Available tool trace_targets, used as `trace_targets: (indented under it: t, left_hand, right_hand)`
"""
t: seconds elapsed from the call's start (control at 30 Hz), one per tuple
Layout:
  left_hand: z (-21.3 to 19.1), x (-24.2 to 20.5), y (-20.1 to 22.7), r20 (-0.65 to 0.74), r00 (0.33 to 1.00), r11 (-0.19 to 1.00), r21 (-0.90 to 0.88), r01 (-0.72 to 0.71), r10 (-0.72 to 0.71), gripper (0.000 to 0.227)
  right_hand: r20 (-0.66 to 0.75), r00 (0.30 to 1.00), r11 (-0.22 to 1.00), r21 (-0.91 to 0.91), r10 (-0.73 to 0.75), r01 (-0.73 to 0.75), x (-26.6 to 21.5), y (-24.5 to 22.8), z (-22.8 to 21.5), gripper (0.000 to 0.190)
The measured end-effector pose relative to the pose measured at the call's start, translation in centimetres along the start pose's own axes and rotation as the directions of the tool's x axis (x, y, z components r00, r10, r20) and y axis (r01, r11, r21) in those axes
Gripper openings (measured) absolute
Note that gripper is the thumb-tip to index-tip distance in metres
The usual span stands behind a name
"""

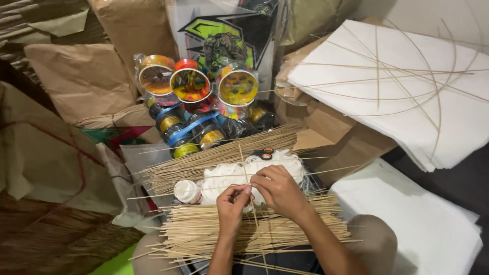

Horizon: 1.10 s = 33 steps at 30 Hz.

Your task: The person is assembling the frame of kites by tying bamboo sticks together at their intersections using white string.

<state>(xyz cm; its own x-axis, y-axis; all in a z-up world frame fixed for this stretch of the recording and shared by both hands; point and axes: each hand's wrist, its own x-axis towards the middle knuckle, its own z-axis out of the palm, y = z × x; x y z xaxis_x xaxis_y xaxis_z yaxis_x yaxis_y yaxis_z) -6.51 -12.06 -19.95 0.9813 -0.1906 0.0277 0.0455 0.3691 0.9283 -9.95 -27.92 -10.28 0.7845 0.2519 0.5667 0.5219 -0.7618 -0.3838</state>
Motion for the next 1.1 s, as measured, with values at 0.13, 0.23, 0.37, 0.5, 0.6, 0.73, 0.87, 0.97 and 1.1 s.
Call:
trace_targets:
  t: [0.13, 0.23, 0.37, 0.5, 0.6, 0.73, 0.87, 0.97, 1.1]
  left_hand:
    - [-0.4, -0.2, -0.7, -0.007, 1.000, 1.000, 0.005, -0.019, 0.019, 0.016]
    - [-0.4, -0.5, 0.5, -0.058, 0.998, 0.999, 0.039, 0.019, -0.016, 0.016]
    - [-0.6, -0.4, 0.1, -0.043, 0.998, 0.999, 0.019, -0.037, 0.038, 0.016]
    - [-0.8, -0.3, 0.0, 0.014, 0.999, 0.999, 0.013, -0.049, 0.049, 0.017]
    - [-0.9, -0.3, -1.1, 0.024, 0.998, 0.999, 0.004, -0.050, 0.050, 0.012]
    - [-0.5, -0.7, -0.5, 0.040, 0.998, 0.999, 0.002, -0.044, 0.044, 0.014]
    - [-0.6, -0.9, -0.6, 0.042, 0.999, 1.000, 0.005, -0.029, 0.029, 0.013]
    - [-0.7, -0.9, -0.5, 0.055, 0.998, 0.999, 0.013, -0.037, 0.036, 0.012]
    - [-0.7, -0.9, -0.4, 0.061, 0.997, 0.998, 0.037, -0.041, 0.038, 0.012]
  right_hand:
    - [-0.036, 0.999, 0.999, -0.024, -0.031, 0.030, -0.6, 0.1, 0.8, 0.007]
    - [-0.129, 0.989, 0.996, -0.066, -0.075, 0.067, -0.4, 0.0, 1.7, 0.007]
    - [-0.104, 0.991, 0.995, -0.059, -0.086, 0.080, -0.2, 0.1, 1.4, 0.006]
    - [-0.065, 0.995, 0.996, -0.050, -0.082, 0.079, 0.0, -0.2, 0.6, 0.003]
    - [-0.061, 0.997, 0.998, -0.023, -0.054, 0.053, -0.1, -0.3, 0.2, 0.004]
    - [-0.071, 0.997, 1.000, -0.002, -0.022, 0.022, -0.5, -0.1, 0.3, 0.004]
    - [-0.067, 0.998, 1.000, 0.021, -0.004, 0.005, -0.8, -0.4, 0.3, 0.008]
    - [-0.068, 0.998, 1.000, 0.029, 0.008, -0.006, -1.1, -0.4, 0.4, 0.009]
    - [-0.076, 0.997, 0.999, 0.053, 0.013, -0.009, -1.3, -0.2, 0.6, 0.011]
